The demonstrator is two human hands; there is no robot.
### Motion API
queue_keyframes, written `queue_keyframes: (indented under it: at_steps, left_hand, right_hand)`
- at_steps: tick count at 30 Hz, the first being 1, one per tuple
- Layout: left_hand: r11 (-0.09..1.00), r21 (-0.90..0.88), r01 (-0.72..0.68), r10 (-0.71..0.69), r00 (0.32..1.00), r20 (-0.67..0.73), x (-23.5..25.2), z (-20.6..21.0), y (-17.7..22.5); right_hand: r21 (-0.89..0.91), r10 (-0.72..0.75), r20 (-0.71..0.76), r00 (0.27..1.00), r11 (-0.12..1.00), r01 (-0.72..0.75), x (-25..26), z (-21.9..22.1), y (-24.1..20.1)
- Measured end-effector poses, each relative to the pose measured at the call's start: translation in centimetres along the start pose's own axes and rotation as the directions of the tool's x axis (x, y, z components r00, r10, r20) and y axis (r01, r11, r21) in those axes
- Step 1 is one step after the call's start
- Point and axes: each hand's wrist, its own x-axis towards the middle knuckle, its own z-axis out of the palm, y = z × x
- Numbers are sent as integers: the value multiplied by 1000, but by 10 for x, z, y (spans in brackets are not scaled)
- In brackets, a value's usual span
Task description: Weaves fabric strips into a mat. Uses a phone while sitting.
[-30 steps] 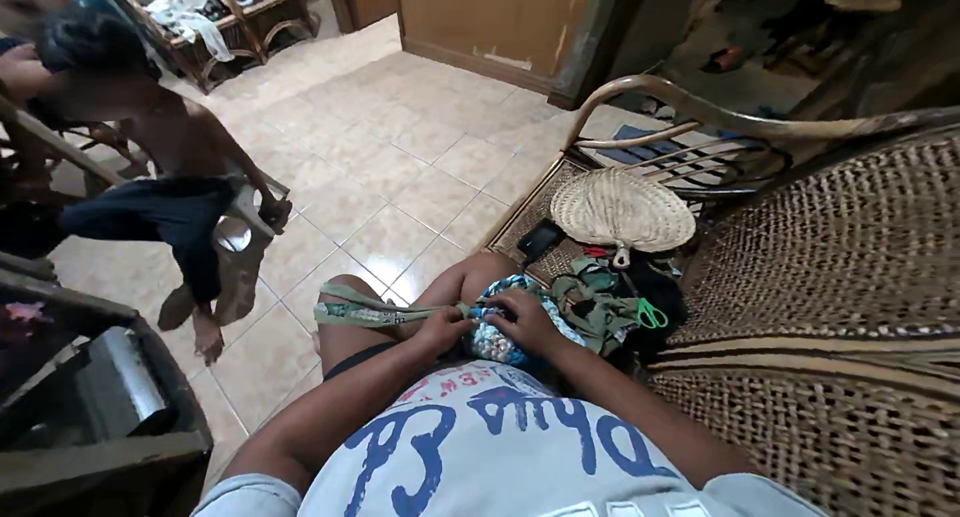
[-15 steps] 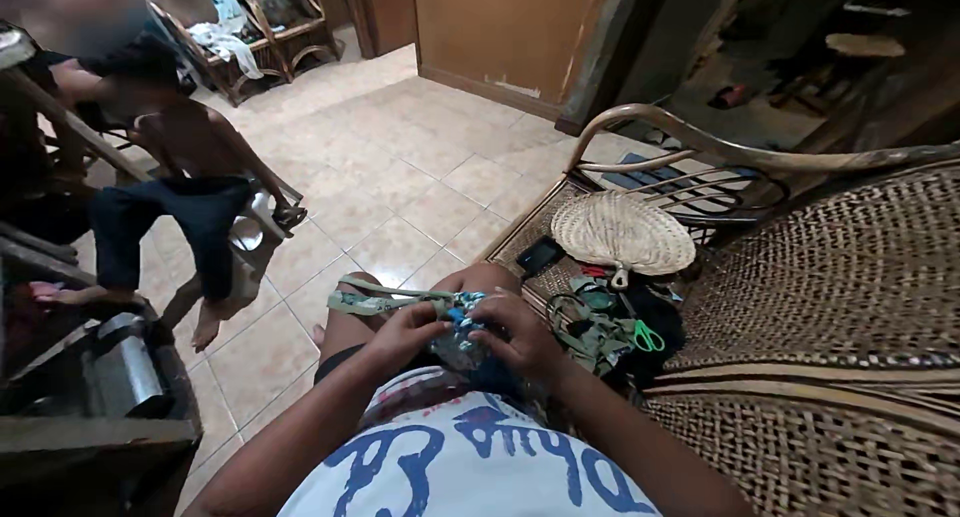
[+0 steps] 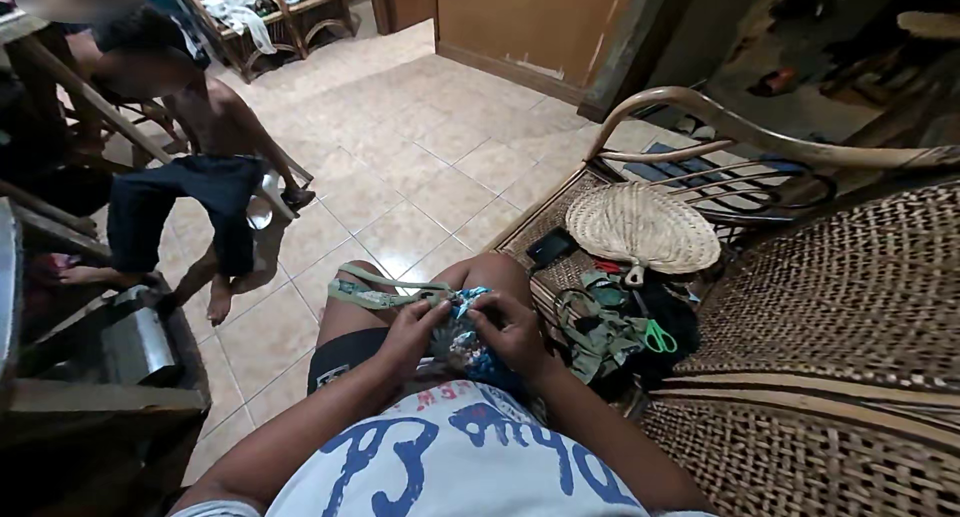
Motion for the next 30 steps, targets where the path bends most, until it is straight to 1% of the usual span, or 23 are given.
queue_keyframes:
  at_steps: [1, 3, 5, 7, 9, 12, 16, 19, 21, 22, 24, 26, 27, 30]
  left_hand:
    - [999, -21, 24, -24, 1000, 5, 0, 0, 0]
    - [999, -31, 44, -44, 999, 18, 1, -1, 1]
    - [999, -17, 49, -49, 999, -1, 1, -1, 4]
    - [999, -12, 33, -34, 997, -65, 2, -1, 5]
    - [1000, -23, 20, -23, 993, -112, 2, 0, 3]
    - [999, -31, -10, 6, 991, -133, 0, 2, -1]
    - [999, 20, -41, 44, 984, -174, -2, 5, -3]
    - [998, 52, -43, 51, 985, -167, 0, 5, -4]
    - [995, 76, -60, 71, 986, -153, -1, 5, -3]
    - [992, 96, -81, 94, 986, -137, -1, 5, -2]
    - [978, 150, -146, 158, 985, -70, -3, 2, 1]
    - [960, 212, -183, 182, 983, 25, -5, -3, 5]
    - [947, 256, -193, 180, 981, 74, -6, -6, 7]
    - [883, 414, -221, 152, 969, 193, -5, -10, 19]
  right_hand:
    - [34, 23, 20, 1000, 999, -24, 0, 0, 0]
    - [45, 1, 56, 998, 999, -4, 0, 0, 1]
    - [11, -79, 74, 994, 997, 78, 1, -1, 6]
    - [-54, -154, 95, 983, 986, 160, 2, -3, 9]
    - [-94, -187, 90, 978, 976, 195, 3, -5, 10]
    - [-52, -169, 87, 982, 983, 174, 3, -4, 8]
    - [30, -146, 53, 988, 989, 144, -1, -4, 7]
    - [63, -132, 79, 988, 990, 127, -2, -5, 8]
    - [83, -81, 119, 990, 994, 72, -2, -6, 5]
    - [99, -25, 135, 991, 995, 12, -1, -7, 2]
    - [123, 124, 159, 979, 982, -144, 4, -9, -9]
    - [101, 236, 196, 952, 961, -259, 11, -11, -17]
    - [78, 263, 216, 940, 955, -285, 15, -12, -19]
    - [41, 277, 281, 919, 953, -300, 24, -9, -23]
